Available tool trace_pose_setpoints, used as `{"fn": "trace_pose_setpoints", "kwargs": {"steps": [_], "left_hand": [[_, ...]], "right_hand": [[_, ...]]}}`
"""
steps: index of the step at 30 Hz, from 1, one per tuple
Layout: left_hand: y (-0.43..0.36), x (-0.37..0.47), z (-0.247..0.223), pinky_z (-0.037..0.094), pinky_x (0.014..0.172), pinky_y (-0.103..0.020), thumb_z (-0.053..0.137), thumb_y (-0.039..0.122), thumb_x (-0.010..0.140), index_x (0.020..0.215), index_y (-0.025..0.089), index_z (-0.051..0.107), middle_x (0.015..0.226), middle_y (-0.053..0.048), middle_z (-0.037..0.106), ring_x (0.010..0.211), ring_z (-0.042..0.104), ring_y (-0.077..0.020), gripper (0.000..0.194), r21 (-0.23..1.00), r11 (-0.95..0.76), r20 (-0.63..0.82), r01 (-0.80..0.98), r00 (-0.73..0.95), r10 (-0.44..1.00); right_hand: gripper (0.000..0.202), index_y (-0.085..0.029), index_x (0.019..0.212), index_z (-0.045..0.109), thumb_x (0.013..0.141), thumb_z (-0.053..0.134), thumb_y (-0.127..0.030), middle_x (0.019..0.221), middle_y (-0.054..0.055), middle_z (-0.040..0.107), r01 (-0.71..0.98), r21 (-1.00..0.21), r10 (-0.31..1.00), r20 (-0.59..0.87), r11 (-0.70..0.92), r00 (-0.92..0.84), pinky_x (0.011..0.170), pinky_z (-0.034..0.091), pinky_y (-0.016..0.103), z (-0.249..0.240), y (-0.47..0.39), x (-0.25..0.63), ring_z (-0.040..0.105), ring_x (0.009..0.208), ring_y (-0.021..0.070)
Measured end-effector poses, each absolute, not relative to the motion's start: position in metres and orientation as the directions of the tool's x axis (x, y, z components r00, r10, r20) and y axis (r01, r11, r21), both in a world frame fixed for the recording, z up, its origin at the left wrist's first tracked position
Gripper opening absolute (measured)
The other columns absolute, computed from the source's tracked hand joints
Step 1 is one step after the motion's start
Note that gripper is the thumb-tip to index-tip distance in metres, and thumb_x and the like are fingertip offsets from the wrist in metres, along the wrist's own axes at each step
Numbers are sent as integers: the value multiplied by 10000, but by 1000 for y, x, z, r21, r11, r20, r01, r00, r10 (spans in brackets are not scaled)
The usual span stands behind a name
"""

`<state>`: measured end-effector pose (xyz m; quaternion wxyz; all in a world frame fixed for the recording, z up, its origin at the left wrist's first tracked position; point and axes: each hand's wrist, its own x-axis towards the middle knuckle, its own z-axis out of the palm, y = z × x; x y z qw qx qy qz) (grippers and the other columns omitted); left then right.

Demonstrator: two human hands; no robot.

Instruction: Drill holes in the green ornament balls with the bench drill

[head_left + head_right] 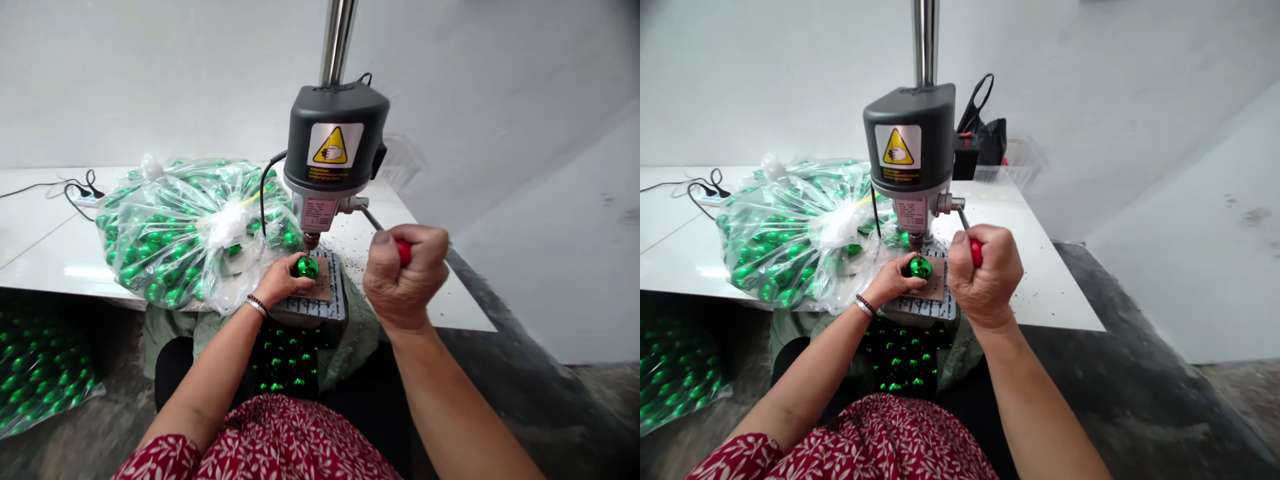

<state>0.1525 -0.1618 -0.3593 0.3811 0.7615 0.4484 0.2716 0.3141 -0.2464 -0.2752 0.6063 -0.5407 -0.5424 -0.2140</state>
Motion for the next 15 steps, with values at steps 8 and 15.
{"fn": "trace_pose_setpoints", "kwargs": {"steps": [8, 15], "left_hand": [[-165, 154, -356, 510, 873, -320, 794, 298, 662, 1215, 189, 667, 1004, -23, 741, 929, 662, -221, 578, 809, -276, 45, 519, 414, 909], [-198, 133, -341, 475, 1026, -368, 781, 249, 674, 1263, 192, 632, 1194, -55, 711, 1128, 635, -247, 610, 860, -285, 88, 424, 427, 900]], "right_hand": [[233, -188, 824, 499, 900, 495, -409, 678, -24, 515, 820, -449, 318, 883, 356, 346, 534, 328, 227, -238, -227, 320, 427, 563, 60], [206, -157, 715, 417, 864, 544, -223, 602, -78, 390, 689, -690, 591, 657, 222, 468, 640, 288, 204, -160, -196, 329, 301, 596, 23]]}}
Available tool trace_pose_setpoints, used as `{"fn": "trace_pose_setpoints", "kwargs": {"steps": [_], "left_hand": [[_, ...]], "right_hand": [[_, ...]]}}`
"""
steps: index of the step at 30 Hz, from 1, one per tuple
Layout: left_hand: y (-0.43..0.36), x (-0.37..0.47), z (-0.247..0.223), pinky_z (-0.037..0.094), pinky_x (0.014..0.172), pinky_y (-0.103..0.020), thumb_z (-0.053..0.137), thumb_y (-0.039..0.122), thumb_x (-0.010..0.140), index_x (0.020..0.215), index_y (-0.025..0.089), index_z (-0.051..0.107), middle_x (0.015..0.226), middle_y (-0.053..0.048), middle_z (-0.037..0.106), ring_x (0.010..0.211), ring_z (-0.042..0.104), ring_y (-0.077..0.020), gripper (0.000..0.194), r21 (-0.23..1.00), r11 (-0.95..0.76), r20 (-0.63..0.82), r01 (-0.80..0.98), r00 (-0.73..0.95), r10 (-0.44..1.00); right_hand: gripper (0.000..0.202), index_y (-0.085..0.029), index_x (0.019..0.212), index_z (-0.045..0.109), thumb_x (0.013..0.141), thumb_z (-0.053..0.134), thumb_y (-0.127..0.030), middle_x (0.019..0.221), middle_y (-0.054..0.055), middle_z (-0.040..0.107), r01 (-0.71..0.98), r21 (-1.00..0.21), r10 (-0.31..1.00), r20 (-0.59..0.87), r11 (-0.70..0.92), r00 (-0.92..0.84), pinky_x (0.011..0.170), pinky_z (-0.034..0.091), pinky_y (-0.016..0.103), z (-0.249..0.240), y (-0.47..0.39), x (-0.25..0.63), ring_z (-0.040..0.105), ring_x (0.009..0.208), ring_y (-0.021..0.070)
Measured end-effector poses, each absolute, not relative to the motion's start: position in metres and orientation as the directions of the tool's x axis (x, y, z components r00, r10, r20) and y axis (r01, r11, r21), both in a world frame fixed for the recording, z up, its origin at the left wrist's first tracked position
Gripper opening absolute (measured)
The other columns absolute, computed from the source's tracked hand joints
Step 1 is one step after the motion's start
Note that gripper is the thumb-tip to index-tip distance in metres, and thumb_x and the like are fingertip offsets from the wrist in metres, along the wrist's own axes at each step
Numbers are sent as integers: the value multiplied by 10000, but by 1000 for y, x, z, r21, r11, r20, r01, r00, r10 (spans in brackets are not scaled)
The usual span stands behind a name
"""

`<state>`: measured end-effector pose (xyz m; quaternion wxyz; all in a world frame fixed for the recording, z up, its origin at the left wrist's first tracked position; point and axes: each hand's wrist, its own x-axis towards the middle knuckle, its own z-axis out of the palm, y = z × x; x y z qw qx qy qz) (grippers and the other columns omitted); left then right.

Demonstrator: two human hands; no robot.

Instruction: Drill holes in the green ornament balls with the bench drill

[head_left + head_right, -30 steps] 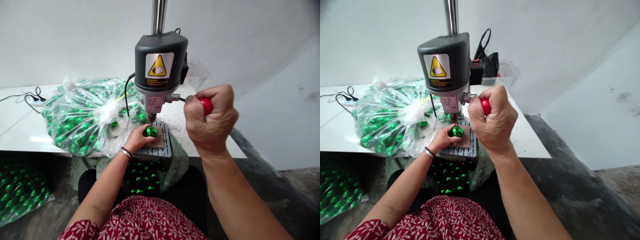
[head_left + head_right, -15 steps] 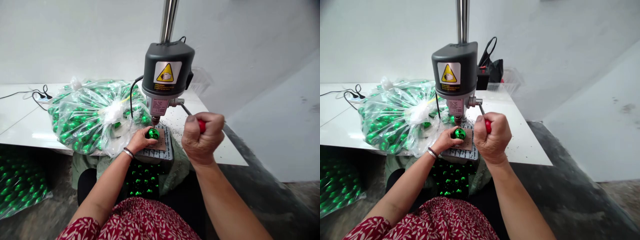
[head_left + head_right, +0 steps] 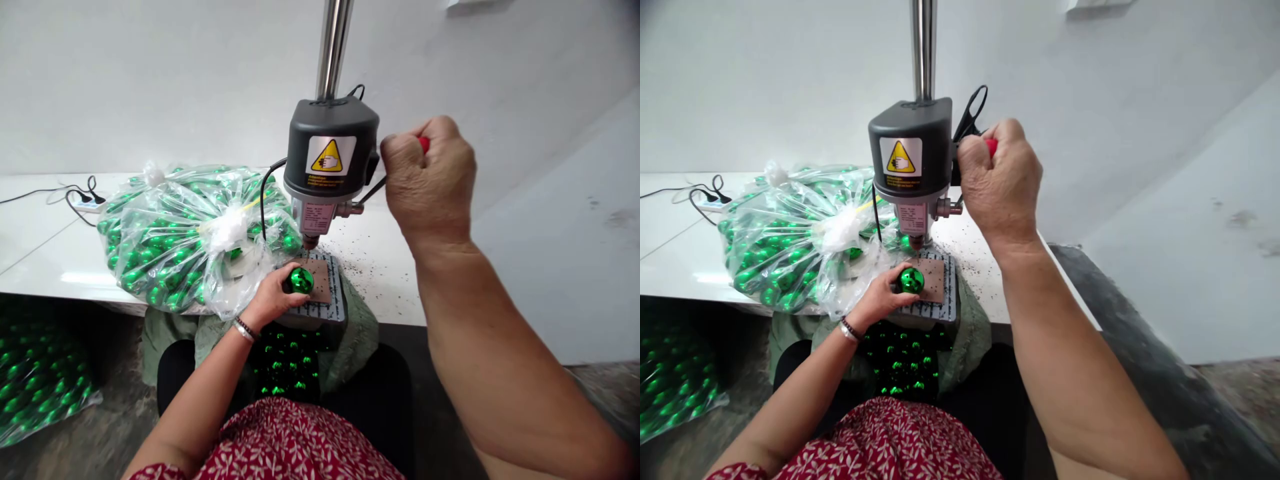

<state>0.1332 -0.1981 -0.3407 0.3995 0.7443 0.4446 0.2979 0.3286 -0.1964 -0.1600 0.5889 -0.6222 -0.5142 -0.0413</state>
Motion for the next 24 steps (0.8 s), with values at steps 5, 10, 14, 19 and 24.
{"fn": "trace_pose_setpoints", "kwargs": {"steps": [5, 10, 14, 19, 24], "left_hand": [[-231, 96, -318, 467, 1055, -378, 797, 224, 654, 1310, 221, 623, 1301, -85, 670, 1182, 620, -257, 679, 833, -311, 5, 458, 556, 831], [-230, 64, -303, 543, 700, -284, 727, 403, 756, 1353, 212, 602, 990, -63, 757, 719, 661, -173, 638, 769, -284, -109, 572, 556, 824], [-176, 54, -308, 527, 867, -314, 506, 288, 883, 1156, 176, 728, 989, -82, 763, 844, 689, -211, 368, 604, -261, 49, 753, 292, 955], [-101, 56, -324, 354, 1129, -449, 476, 88, 793, 1188, 111, 697, 1135, -180, 726, 1220, 582, -332, 453, 371, -199, 137, 907, 158, 978], [-75, 55, -332, 197, 1195, -527, 535, 110, 773, 1300, 127, 621, 1334, -192, 626, 1382, 416, -374, 535, 368, -106, 140, 924, 57, 988]], "right_hand": [[205, -165, 712, 411, 862, 541, -219, 626, -71, 405, 634, -751, 576, 605, 184, 550, 685, 294, 228, -164, -199, 322, 325, 635, 29], [201, -166, 706, 405, 855, 535, -204, 637, -70, 407, 640, -747, 563, 612, 180, 556, 683, 298, 240, -163, -198, 320, 317, 630, 23], [203, -166, 704, 416, 840, 550, -236, 617, -74, 411, 647, -726, 529, 653, 233, 542, 659, 300, 240, -166, -196, 323, 329, 619, 24], [213, -155, 727, 458, 836, 577, -295, 607, -81, 430, 667, -684, 498, 706, 295, 504, 629, 284, 217, -172, -193, 329, 350, 609, 11], [188, -144, 726, 452, 842, 570, -234, 579, -88, 395, 701, -643, 472, 744, 310, 474, 597, 276, 192, -173, -193, 329, 325, 580, -5]]}}
